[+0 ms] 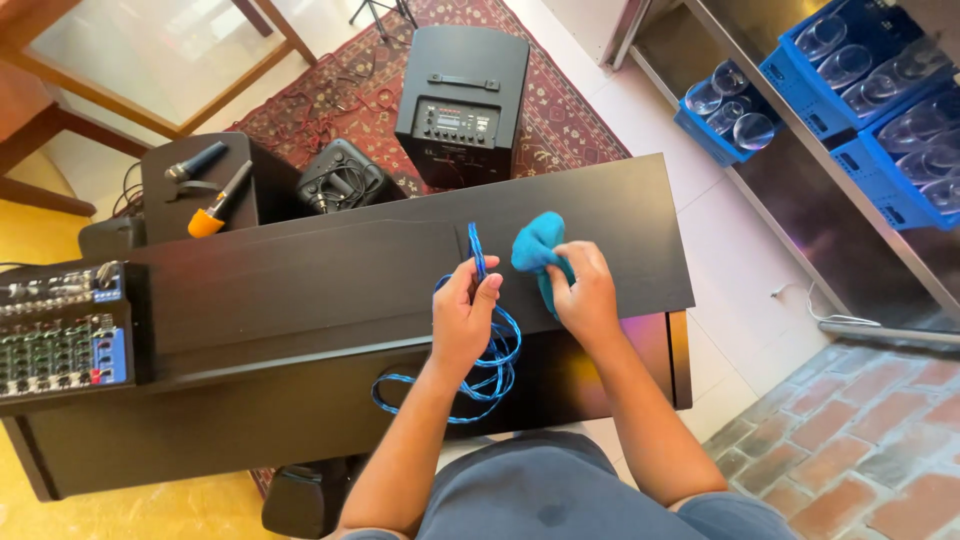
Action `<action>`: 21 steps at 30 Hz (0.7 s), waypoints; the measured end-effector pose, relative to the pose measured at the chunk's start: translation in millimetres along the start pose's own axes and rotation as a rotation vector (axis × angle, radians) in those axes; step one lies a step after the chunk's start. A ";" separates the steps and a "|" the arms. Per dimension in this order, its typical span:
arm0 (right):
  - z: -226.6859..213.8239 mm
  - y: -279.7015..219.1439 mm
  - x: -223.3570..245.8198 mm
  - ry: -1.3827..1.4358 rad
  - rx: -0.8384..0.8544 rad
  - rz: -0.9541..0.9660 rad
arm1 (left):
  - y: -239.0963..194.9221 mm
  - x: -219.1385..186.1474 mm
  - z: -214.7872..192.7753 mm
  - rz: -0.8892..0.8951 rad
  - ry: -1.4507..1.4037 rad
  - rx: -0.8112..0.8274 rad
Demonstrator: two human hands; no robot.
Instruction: Cleaning a microphone and coiling its cable using a cloth.
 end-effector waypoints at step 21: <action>58.4 19.2 326.9 -0.082 0.228 -0.701 | -50.1 -66.0 -157.0 0.190 -0.102 0.251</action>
Point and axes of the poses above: each hand's wrist, its own y-axis towards the middle knuckle, its own z-axis out of the palm, x = y × z, the point moved 7 cm from there along y, towards the middle knuckle, and after that the axes turned 10 degrees about -z, right-handed, at the moved point
